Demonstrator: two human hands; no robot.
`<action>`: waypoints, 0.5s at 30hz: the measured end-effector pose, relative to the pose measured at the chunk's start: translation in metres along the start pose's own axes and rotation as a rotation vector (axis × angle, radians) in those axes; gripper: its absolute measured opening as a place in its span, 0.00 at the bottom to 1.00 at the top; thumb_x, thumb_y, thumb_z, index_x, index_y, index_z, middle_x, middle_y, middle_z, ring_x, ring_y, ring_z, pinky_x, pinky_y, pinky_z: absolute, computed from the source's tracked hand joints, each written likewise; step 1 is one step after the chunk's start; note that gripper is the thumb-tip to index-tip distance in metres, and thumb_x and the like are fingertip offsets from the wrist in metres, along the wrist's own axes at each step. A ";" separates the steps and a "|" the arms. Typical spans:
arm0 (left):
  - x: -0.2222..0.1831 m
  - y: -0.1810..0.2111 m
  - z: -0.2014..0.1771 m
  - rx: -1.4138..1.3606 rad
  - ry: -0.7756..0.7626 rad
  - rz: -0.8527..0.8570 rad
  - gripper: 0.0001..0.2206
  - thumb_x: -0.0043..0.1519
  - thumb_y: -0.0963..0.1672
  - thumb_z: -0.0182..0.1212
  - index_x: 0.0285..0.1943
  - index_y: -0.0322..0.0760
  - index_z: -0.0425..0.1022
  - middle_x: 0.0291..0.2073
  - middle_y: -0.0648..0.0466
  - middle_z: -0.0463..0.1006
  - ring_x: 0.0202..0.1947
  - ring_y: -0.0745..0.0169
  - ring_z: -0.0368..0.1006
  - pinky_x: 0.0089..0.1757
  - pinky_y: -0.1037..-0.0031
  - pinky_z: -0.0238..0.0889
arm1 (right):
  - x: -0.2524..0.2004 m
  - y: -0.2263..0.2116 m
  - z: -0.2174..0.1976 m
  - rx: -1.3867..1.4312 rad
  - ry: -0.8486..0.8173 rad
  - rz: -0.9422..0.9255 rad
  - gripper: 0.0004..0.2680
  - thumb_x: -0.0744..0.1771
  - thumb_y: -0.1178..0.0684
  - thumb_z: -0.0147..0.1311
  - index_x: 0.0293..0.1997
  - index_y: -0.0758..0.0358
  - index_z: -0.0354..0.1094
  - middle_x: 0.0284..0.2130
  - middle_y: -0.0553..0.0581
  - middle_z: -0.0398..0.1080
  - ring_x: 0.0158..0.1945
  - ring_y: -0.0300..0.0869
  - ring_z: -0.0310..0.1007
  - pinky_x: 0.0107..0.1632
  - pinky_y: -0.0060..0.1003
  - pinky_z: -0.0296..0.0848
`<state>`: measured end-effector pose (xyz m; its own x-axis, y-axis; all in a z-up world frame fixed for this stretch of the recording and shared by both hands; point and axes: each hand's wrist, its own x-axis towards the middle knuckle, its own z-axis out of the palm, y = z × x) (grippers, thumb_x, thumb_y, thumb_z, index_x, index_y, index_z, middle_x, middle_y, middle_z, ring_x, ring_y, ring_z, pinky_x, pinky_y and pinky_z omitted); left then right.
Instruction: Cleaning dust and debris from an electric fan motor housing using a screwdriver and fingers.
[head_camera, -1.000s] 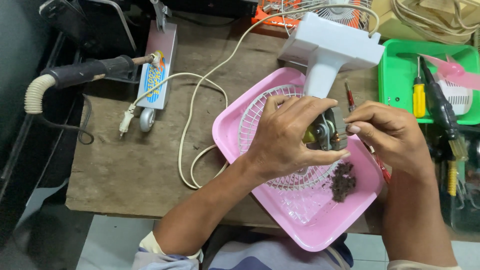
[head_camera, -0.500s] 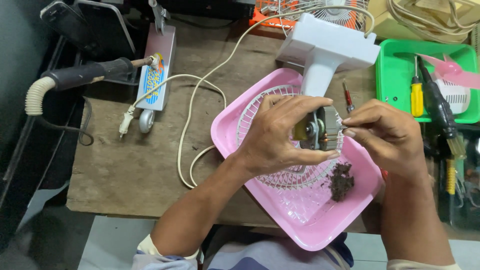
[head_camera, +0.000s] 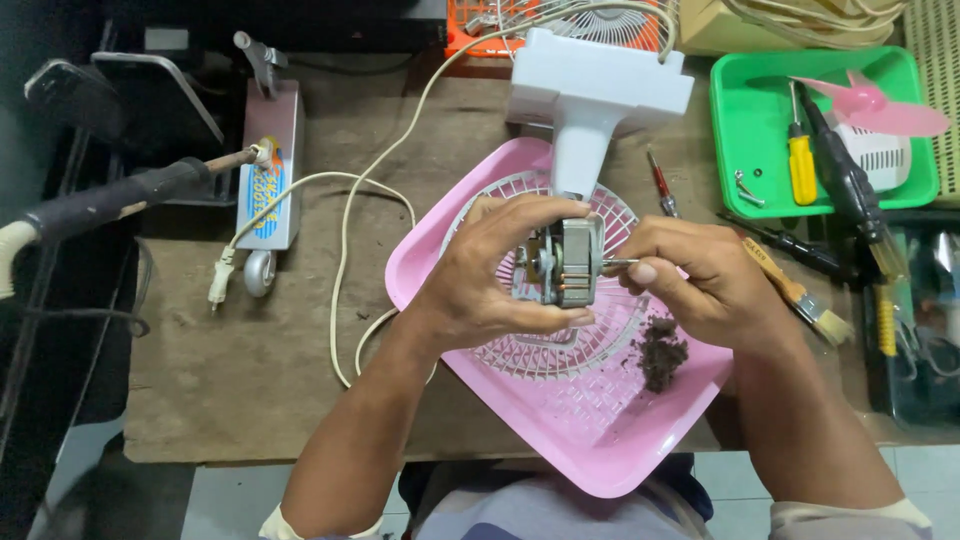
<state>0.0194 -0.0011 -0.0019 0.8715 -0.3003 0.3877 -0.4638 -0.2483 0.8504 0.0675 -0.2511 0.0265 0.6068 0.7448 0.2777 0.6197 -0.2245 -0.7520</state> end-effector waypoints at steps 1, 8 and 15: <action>0.000 0.000 0.000 -0.001 -0.008 0.002 0.36 0.49 0.50 0.81 0.67 0.46 0.69 0.63 0.58 0.76 0.66 0.61 0.72 0.66 0.67 0.53 | 0.000 -0.001 0.000 0.000 0.008 0.004 0.13 0.72 0.50 0.40 0.35 0.68 0.68 0.28 0.53 0.71 0.31 0.41 0.69 0.37 0.35 0.67; 0.000 -0.002 0.006 0.096 -0.028 -0.050 0.37 0.49 0.53 0.76 0.68 0.47 0.65 0.63 0.57 0.75 0.64 0.59 0.70 0.61 0.69 0.51 | -0.002 -0.005 0.004 -0.004 0.018 0.074 0.10 0.72 0.54 0.43 0.32 0.63 0.67 0.25 0.50 0.69 0.27 0.38 0.67 0.34 0.32 0.65; -0.003 -0.009 0.018 0.125 0.005 0.071 0.34 0.59 0.59 0.59 0.69 0.42 0.59 0.61 0.52 0.70 0.62 0.53 0.69 0.64 0.61 0.52 | 0.000 -0.012 0.011 0.091 0.081 0.125 0.12 0.72 0.54 0.44 0.29 0.63 0.66 0.22 0.50 0.66 0.23 0.36 0.63 0.30 0.30 0.63</action>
<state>0.0180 -0.0145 -0.0168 0.8367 -0.3161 0.4472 -0.5399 -0.3397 0.7701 0.0542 -0.2415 0.0290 0.7170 0.6605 0.2227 0.4912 -0.2521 -0.8338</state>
